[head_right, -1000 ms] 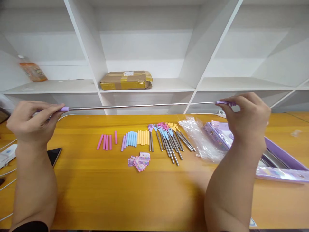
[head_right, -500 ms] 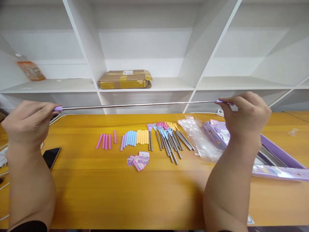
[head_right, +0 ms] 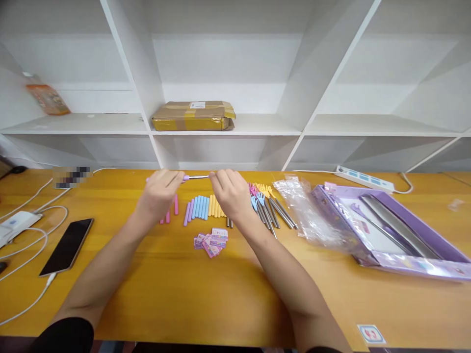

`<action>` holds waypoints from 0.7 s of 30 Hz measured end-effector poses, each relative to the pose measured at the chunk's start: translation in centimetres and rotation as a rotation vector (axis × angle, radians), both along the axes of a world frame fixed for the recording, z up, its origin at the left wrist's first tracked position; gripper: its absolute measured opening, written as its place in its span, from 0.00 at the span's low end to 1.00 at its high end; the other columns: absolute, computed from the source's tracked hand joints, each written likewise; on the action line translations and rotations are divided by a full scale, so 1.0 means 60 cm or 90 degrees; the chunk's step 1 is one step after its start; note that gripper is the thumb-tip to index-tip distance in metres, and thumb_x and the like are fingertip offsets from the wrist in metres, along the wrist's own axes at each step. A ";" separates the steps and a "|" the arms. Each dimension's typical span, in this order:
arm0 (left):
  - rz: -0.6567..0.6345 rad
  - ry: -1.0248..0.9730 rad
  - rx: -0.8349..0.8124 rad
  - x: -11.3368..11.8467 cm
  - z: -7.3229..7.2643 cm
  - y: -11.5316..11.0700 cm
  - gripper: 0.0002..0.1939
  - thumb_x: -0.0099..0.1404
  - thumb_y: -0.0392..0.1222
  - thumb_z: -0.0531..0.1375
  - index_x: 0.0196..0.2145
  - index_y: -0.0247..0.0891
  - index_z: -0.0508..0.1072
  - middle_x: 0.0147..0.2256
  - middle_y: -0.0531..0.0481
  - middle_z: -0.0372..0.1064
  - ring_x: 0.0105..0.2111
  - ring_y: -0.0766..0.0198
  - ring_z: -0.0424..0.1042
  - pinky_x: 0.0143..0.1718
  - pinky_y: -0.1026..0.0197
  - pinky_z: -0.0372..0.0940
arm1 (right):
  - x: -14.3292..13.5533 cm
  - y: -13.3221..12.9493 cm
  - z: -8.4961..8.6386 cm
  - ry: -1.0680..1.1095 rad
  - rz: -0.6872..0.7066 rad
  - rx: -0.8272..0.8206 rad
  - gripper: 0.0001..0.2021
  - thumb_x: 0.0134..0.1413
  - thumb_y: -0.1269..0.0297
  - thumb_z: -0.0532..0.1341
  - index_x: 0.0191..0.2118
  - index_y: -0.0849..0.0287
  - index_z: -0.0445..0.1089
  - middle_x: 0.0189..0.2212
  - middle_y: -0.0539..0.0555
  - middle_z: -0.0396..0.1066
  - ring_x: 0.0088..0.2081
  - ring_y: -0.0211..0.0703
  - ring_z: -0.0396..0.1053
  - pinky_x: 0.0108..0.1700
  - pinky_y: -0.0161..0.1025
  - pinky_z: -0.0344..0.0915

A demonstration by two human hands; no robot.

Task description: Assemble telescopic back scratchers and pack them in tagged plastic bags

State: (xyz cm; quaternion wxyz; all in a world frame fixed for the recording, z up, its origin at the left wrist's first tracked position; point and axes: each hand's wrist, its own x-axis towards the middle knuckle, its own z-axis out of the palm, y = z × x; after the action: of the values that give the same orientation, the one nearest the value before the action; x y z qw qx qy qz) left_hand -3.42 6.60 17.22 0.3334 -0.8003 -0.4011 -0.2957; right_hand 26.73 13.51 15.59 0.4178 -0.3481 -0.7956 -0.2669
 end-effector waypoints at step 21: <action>-0.011 0.059 -0.048 0.002 0.005 -0.032 0.15 0.73 0.24 0.54 0.51 0.38 0.73 0.38 0.47 0.78 0.31 0.60 0.70 0.37 0.56 0.67 | -0.046 -0.033 -0.001 -0.045 0.091 0.182 0.08 0.71 0.75 0.60 0.43 0.54 0.73 0.29 0.49 0.68 0.32 0.40 0.54 0.36 0.42 0.48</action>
State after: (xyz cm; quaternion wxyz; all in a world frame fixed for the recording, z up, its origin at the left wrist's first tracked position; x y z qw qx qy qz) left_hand -3.29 4.66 17.53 0.3187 -0.8283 -0.3895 -0.2461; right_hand 23.96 11.52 15.55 0.4525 -0.2179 -0.7868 -0.3589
